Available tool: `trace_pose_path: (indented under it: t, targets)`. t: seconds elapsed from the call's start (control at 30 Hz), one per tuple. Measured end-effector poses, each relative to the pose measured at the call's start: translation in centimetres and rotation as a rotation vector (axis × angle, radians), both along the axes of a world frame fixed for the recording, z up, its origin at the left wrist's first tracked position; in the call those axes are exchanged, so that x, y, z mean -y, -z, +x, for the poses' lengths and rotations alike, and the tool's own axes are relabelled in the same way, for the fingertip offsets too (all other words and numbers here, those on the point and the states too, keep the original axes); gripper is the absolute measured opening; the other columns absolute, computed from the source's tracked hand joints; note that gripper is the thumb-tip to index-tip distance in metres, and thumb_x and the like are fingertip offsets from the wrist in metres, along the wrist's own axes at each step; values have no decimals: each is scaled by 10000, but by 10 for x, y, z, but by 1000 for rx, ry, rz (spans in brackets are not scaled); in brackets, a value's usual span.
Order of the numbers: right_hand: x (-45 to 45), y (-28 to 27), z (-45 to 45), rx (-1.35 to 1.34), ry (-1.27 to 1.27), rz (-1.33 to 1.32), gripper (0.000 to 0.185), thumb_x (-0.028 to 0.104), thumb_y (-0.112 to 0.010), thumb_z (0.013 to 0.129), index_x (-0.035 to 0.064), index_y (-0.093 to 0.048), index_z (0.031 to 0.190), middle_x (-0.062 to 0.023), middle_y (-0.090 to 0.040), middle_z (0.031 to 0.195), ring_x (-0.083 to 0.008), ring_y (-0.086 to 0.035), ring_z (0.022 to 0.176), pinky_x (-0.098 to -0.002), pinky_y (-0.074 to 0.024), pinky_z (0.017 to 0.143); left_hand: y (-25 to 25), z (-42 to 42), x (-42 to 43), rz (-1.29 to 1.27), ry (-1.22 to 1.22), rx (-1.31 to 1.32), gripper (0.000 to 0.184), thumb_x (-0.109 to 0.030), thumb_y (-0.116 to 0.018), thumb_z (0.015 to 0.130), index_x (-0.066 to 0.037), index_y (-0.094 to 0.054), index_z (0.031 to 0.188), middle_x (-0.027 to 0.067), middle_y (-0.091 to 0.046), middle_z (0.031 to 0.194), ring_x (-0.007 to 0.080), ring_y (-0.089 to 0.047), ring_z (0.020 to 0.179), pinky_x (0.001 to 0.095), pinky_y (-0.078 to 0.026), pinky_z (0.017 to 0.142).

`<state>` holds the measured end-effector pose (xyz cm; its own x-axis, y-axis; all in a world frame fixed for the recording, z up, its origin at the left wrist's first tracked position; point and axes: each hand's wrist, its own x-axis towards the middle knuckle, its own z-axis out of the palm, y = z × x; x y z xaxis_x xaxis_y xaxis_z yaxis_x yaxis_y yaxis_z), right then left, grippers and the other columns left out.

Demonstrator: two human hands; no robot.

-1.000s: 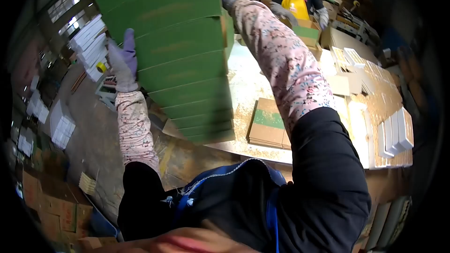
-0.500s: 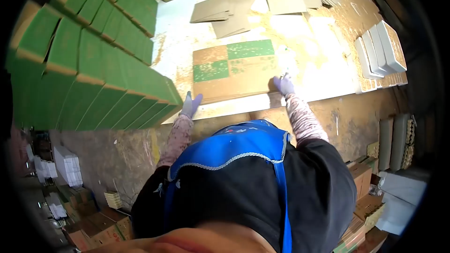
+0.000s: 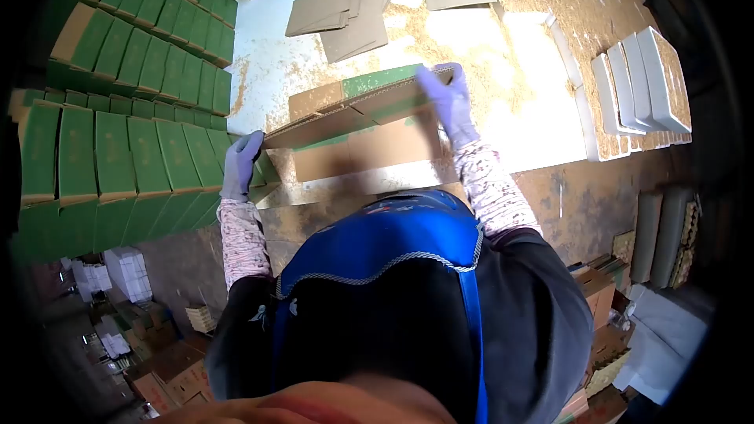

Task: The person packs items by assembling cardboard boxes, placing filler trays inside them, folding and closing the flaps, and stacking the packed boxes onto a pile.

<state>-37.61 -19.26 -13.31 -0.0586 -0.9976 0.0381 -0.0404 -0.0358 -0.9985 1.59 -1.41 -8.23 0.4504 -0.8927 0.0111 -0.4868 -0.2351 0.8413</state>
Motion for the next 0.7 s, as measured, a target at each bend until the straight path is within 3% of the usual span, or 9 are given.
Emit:
trace_pose_path:
  t: [0.1,0.2,0.3,0.37,0.43,0.53,0.6,0.67,0.7]
  targets:
    - [6,-25,4,141,-249,66,433,277,-775,830,36,-552,1112,-88,-595,1062,-174,-568,1017,-317,-486,896,-16,6,3,176,-121,-226,274,-271,-639,948,-25,-705,1049,69,-673,849,128,-594,798,293,-489,712]
    - [7,-55,14,324,-458,-32,740,213,-701,862,42,-330,1480,-193,-426,1436,-271,-427,1343,-375,-409,1090,-67,-40,12,116,128,300,215,-235,-598,972,-41,-674,1023,146,-684,803,212,-663,695,344,-515,645]
    - [13,-18,76,-851,-224,-766,922,391,-756,762,89,-316,1514,-221,-378,1472,-439,-273,1421,-590,-225,1154,-26,-73,60,385,584,338,328,-346,-571,977,-47,-664,1071,211,-688,1008,303,-683,970,411,-530,809]
    - [15,0,101,-881,-191,-765,938,441,-775,706,101,-372,1481,-225,-403,1428,-486,-286,1386,-664,-191,1119,10,-84,73,535,955,399,431,-389,-571,965,-59,-609,1239,216,-647,1186,311,-642,1101,394,-515,891]
    - [5,-11,96,-925,-113,-846,844,495,-790,721,83,-490,1393,-181,-489,1338,-428,-408,1315,-607,-317,1080,30,-86,41,112,1069,913,618,-476,-584,929,-91,-483,1402,214,-501,1389,381,-510,1256,497,-397,1020]
    - [-14,28,42,-473,-573,-396,475,363,-678,868,72,-600,1235,-136,-639,1075,-292,-566,1163,-459,-402,1049,-14,-112,20,-72,763,841,795,-566,-616,881,-119,-397,1501,294,-298,1548,505,-297,1404,692,-145,1106]
    - [-11,46,11,48,-730,128,399,301,-643,933,79,-602,1262,-159,-656,1115,-267,-570,1192,-414,-405,1081,22,-99,39,-80,616,1005,782,-539,-617,896,-115,-377,1508,275,-349,1515,439,-346,1391,614,-188,1131]
    - [-27,18,1,-186,-841,-61,564,383,-681,906,104,-538,1375,-208,-571,1322,-306,-474,1331,-433,-360,1142,73,-85,49,-49,603,1030,753,-509,-614,915,-111,-374,1509,259,-389,1491,391,-390,1373,570,-234,1134]
    - [-43,-15,6,-684,-878,-402,687,463,-719,861,116,-503,1413,-226,-500,1413,-329,-413,1389,-452,-338,1159,94,-72,55,-252,378,584,689,-434,-602,946,-91,-382,1501,236,-403,1492,344,-371,1394,525,-251,1140]
